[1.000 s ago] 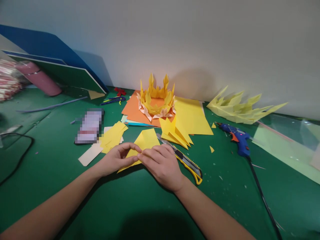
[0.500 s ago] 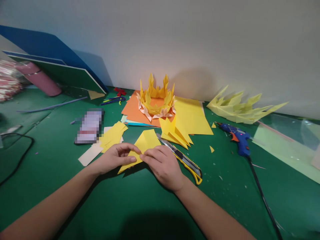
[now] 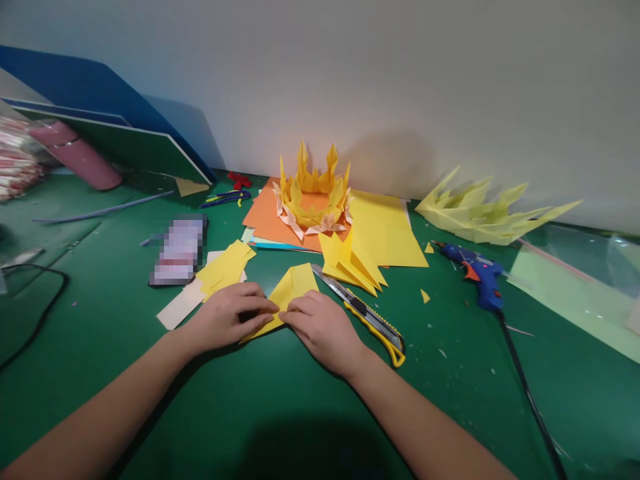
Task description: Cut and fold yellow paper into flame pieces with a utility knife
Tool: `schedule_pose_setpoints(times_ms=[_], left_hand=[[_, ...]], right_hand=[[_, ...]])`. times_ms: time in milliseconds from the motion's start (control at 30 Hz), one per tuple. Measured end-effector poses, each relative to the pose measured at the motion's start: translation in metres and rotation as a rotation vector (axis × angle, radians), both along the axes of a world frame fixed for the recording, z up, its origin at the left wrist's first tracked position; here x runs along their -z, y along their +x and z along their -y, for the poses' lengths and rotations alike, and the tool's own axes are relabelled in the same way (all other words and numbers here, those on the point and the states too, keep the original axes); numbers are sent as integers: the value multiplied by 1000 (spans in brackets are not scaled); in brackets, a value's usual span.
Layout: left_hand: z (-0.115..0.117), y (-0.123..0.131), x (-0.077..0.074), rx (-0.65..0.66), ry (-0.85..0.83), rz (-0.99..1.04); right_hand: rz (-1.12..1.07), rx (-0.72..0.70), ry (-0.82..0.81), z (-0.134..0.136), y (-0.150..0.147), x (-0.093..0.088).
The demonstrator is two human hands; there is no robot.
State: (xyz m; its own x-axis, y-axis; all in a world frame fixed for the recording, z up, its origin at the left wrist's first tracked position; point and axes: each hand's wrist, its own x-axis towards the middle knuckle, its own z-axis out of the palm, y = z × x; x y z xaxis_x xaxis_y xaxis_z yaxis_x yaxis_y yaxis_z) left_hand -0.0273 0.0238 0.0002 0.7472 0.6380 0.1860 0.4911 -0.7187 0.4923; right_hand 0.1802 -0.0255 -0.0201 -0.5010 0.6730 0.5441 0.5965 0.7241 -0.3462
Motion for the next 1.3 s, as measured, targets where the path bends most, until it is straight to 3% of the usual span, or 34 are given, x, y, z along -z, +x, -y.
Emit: schedule_pose_setpoints(times_ms=[300, 567, 900, 1133, 1300], left_hand=[[-2, 0, -5, 66, -18, 35], [-3, -1, -3, 118, -41, 20], [-2, 0, -5, 115, -36, 6], [-1, 0, -6, 110, -32, -10], [-2, 0, -5, 117, -17, -10]], right_hand=[[-37, -61, -162, 0, 8, -3], [-90, 28, -324, 3, 15, -5], [-103, -34, -304, 2, 20, -5], [-162, -1, -271, 0, 16, -3], [-227, 30, -337, -2, 14, -3]])
